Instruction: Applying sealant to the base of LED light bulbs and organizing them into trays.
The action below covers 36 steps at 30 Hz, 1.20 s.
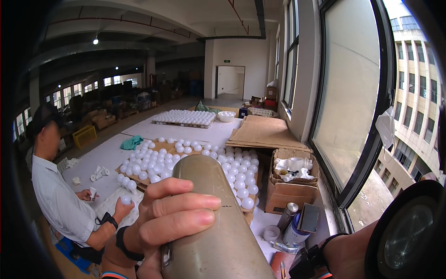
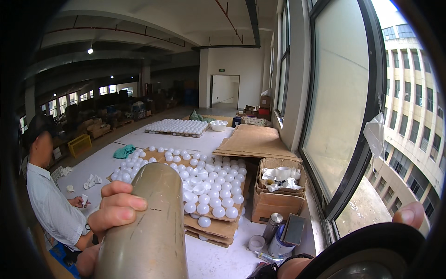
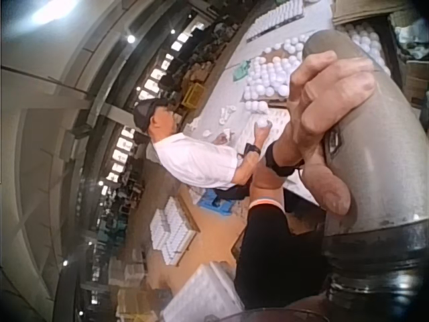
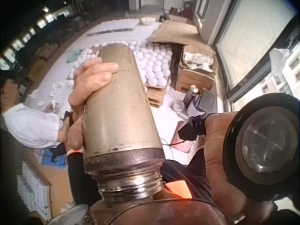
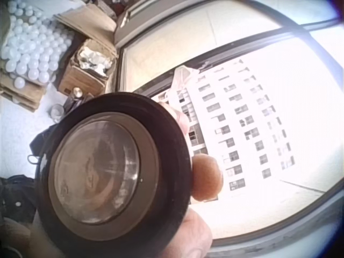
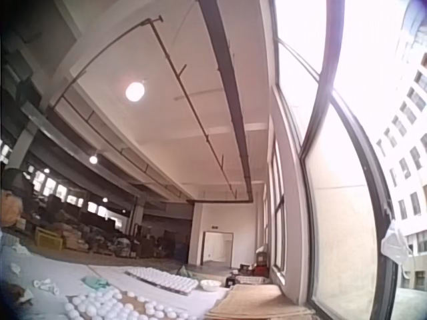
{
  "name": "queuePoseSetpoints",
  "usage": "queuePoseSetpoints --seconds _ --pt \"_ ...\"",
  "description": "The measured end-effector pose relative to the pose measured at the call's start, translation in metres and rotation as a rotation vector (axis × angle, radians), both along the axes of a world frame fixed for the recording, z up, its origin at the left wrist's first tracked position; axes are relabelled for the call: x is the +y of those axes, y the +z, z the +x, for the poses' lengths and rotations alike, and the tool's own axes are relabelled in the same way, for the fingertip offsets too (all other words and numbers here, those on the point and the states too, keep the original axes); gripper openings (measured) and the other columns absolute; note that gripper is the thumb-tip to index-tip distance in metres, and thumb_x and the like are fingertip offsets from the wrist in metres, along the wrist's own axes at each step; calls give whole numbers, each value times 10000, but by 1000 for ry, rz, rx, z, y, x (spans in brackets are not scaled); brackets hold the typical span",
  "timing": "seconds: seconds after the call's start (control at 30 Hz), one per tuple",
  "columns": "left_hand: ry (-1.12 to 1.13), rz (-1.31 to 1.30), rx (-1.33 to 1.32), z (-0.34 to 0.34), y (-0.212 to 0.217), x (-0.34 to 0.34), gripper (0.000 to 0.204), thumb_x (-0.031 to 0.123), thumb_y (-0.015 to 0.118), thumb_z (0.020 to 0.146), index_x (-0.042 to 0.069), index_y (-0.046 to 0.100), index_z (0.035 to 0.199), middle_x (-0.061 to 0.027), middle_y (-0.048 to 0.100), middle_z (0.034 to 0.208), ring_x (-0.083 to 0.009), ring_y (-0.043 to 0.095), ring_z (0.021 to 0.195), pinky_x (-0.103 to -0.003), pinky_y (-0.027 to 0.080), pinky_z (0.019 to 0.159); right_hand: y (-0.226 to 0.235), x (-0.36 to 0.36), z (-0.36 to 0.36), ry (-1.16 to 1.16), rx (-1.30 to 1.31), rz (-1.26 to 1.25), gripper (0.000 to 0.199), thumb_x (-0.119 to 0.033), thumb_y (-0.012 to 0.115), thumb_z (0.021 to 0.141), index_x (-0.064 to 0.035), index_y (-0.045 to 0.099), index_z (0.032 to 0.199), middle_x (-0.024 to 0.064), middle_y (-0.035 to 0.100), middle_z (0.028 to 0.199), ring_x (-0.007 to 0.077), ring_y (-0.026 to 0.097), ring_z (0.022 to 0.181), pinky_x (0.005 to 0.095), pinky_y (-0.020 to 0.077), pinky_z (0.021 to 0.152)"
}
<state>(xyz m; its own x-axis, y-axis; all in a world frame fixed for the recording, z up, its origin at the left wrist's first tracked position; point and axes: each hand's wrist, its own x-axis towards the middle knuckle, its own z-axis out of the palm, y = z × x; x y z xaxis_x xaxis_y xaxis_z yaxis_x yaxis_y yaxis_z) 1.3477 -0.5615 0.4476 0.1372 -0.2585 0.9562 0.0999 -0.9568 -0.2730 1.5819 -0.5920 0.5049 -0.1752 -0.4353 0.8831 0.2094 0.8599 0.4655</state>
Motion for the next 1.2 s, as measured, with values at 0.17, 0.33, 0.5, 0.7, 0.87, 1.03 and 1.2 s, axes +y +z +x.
queuePoseSetpoints --seconds 0.17,0.33,0.5,0.7,0.87,1.03,1.2 --pt "94 -96 330 -32 28 -12 428 440 479 816 215 402 1172 -219 500 1077 -360 546 922 -546 383 822 -2 -1 2 5 11 0 133 -125 535 803 -72 489 916 95 477 1018 292 516 900 421 436 665" --pt "-142 37 161 -17 8 9 440 546 390 841 341 368 1229 -236 513 1049 -408 555 879 -537 330 854 -2 -2 0 41 12 2 136 -128 543 799 -75 496 915 95 480 1014 288 516 900 421 433 667" --pt "-57 103 73 -4 4 11 454 472 446 827 276 345 1224 -228 498 1079 -378 559 884 -531 361 836 -4 0 1 58 19 -7 139 -131 551 796 -77 503 914 95 483 1011 283 515 900 421 431 670" --pt "87 175 -140 11 -2 14 413 355 524 809 219 355 1161 -196 524 1008 -335 572 835 -517 429 772 -6 3 -1 91 22 -13 142 -135 561 792 -80 511 913 94 486 1006 277 514 899 422 429 672" --pt "258 -162 196 -20 11 -5 333 273 552 800 20 470 999 -129 587 942 -221 591 875 -377 391 850 -8 5 0 103 28 -19 145 -138 569 788 -82 518 912 94 488 1003 273 513 899 422 426 674" --pt "250 -207 207 -13 9 -2 339 286 553 797 17 475 988 -126 586 929 -220 591 881 -381 394 842 -10 5 -3 122 30 -25 148 -141 578 785 -84 525 911 94 491 999 268 512 898 422 424 676" --pt "273 -272 145 -16 11 -14 312 278 543 806 30 475 984 -124 586 918 -230 591 899 -390 392 852 -13 5 -3 138 32 -45 151 -144 586 781 -86 532 911 93 493 996 264 511 898 423 422 679"
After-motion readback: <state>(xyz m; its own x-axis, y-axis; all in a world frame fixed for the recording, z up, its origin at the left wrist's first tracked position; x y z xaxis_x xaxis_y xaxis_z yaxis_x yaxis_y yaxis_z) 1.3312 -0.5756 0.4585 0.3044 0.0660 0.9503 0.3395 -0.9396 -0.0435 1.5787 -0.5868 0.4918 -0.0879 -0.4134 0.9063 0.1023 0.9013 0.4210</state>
